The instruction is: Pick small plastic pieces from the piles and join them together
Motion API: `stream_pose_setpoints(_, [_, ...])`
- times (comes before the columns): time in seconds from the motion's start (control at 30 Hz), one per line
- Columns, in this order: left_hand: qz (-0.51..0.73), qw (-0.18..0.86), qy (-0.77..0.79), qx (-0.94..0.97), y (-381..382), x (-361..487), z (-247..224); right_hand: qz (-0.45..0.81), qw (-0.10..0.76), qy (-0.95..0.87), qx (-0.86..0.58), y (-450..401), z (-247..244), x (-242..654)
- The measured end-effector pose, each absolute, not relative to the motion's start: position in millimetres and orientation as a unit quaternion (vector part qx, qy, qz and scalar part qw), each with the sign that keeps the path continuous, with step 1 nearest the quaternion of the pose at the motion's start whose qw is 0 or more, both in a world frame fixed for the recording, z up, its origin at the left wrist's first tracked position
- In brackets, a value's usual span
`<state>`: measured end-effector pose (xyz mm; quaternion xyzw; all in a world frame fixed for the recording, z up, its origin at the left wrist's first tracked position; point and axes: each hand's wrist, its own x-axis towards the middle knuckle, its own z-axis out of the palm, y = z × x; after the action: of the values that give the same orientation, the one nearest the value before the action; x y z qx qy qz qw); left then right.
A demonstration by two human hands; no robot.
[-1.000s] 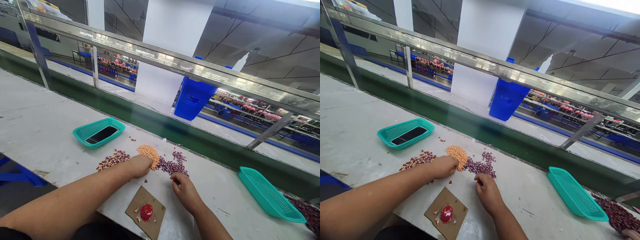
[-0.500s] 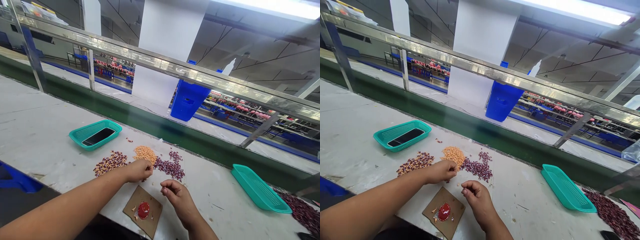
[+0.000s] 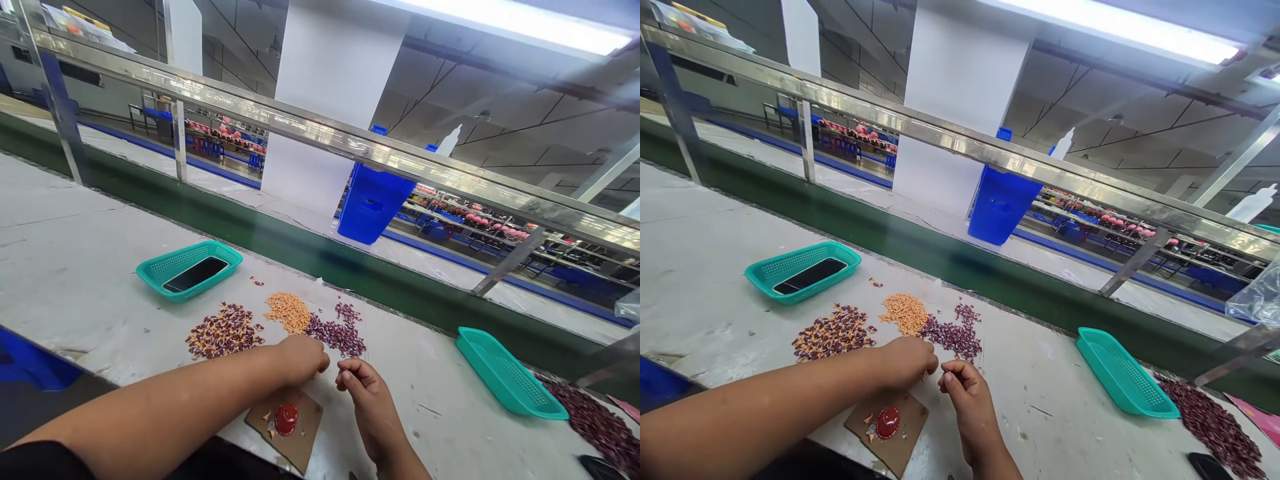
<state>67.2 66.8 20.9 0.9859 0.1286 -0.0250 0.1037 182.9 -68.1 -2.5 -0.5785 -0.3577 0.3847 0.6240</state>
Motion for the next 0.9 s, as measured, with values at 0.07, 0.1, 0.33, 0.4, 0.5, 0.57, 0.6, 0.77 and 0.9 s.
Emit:
stream_pose_setpoints(0.07, [-0.038, 0.078, 0.118, 0.989, 65.4, 71.9, 16.8, 0.387, 0.629, -0.351, -0.576, -70.6, -4.6, 184.1])
stream_pose_setpoints(0.1, [-0.04, 0.069, 0.114, 0.99, 65.3, 72.6, 15.9, 0.387, 0.633, -0.345, -0.575, -71.7, -5.4, 185.0])
stream_pose_setpoints(0.33, [0.009, 0.077, 0.118, 0.99, 49.9, 56.3, 31.9, 0.441, 0.681, -0.288, -0.509, -78.3, -0.2, 175.5])
stream_pose_setpoints(0.4, [0.021, 0.095, 0.123, 0.988, 42.5, 49.5, 35.6, 0.48, 0.682, -0.296, -0.465, -79.5, 1.4, 166.9])
stream_pose_setpoints(0.5, [0.034, 0.118, 0.144, 0.982, 38.7, 40.8, 36.2, 0.503, 0.677, -0.318, -0.432, -79.0, -1.0, 159.0])
stream_pose_setpoints(0.57, [0.042, 0.128, 0.162, 0.977, 40.2, 37.2, 35.5, 0.491, 0.687, -0.308, -0.439, -78.3, -3.8, 160.7])
stream_pose_setpoints(0.6, [0.045, 0.133, 0.168, 0.976, 40.7, 36.4, 35.5, 0.481, 0.696, -0.295, -0.443, -78.3, -4.7, 163.7])
stream_pose_setpoints(0.77, [0.036, 0.165, 0.144, 0.975, 31.3, 43.1, 42.5, 0.414, 0.751, -0.252, -0.448, -88.1, 2.2, 188.7])
stream_pose_setpoints(0.9, [0.039, 0.173, 0.149, 0.973, 37.0, 49.8, 54.8, 0.372, 0.779, -0.238, -0.445, -102.6, 8.4, 203.3])
